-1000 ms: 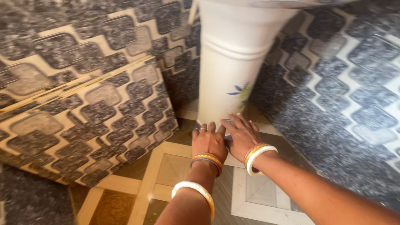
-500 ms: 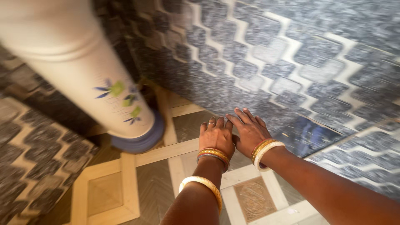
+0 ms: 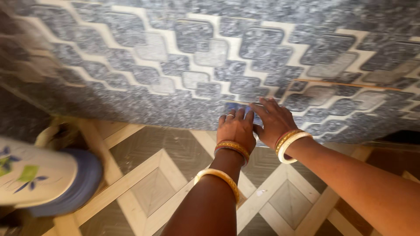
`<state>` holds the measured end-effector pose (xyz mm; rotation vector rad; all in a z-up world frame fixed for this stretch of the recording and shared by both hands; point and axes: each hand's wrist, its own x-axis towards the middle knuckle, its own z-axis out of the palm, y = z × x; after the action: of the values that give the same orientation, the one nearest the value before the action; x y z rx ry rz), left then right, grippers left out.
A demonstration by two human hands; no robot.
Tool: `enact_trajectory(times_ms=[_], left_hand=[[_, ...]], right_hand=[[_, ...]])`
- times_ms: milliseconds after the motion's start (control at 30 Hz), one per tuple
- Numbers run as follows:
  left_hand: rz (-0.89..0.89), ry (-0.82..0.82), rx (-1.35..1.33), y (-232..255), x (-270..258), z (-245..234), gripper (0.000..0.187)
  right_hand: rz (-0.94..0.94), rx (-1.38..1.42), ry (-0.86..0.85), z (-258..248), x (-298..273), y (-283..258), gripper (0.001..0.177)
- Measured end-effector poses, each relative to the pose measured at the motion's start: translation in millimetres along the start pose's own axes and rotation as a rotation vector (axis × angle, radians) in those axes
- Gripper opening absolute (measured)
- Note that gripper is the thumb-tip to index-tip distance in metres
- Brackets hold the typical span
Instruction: The person organizes items around a bathroom sink. They place a toothbrush and a metal wire into a wall-mounted green basket, then repeatedly open and close a patterned cabinet door under the sink, and rinse the toothbrush in the sink.
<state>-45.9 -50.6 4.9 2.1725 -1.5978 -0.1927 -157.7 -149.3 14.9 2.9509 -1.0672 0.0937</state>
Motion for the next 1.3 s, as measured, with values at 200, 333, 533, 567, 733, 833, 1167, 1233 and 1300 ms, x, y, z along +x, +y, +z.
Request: enact_trajectory(times_ms=[200,333,533,567,733,833,1167,1233,1300], left_hand=[[0.158,0.029,-0.001,74,55,33,0.046],[0.217,0.035,-0.023,105,86,56,0.045],[0.283,0.073,0.052,133,118,84,0.057],[0.279,0.06,0.064,134,123,86,0.058],[0.296,0.087,0.065,141,141,93,0.063],[0.319,0.108,0.098,145,144,94,0.066],[0.352,0.051,0.234,157,157,90,0.033],[0.34,-0.03,0.223,162,156,89,0.03],[0.309,-0.124,0.204,169,152,87,0.029]], right_hand=[[0.142,-0.092,-0.004,-11,-6,103,0.061],[0.14,-0.155,0.121,-13,-2,155,0.067],[0.223,-0.054,0.109,-20,1,194,0.067],[0.23,-0.047,0.102,-21,2,195,0.066],[0.235,-0.01,0.097,-19,-2,197,0.068],[0.172,0.036,0.175,-14,-5,197,0.069],[0.22,-0.05,0.127,-28,-4,195,0.049],[0.286,-0.068,-0.014,-37,-6,194,0.041],[0.37,-0.101,-0.227,-44,-8,197,0.034]])
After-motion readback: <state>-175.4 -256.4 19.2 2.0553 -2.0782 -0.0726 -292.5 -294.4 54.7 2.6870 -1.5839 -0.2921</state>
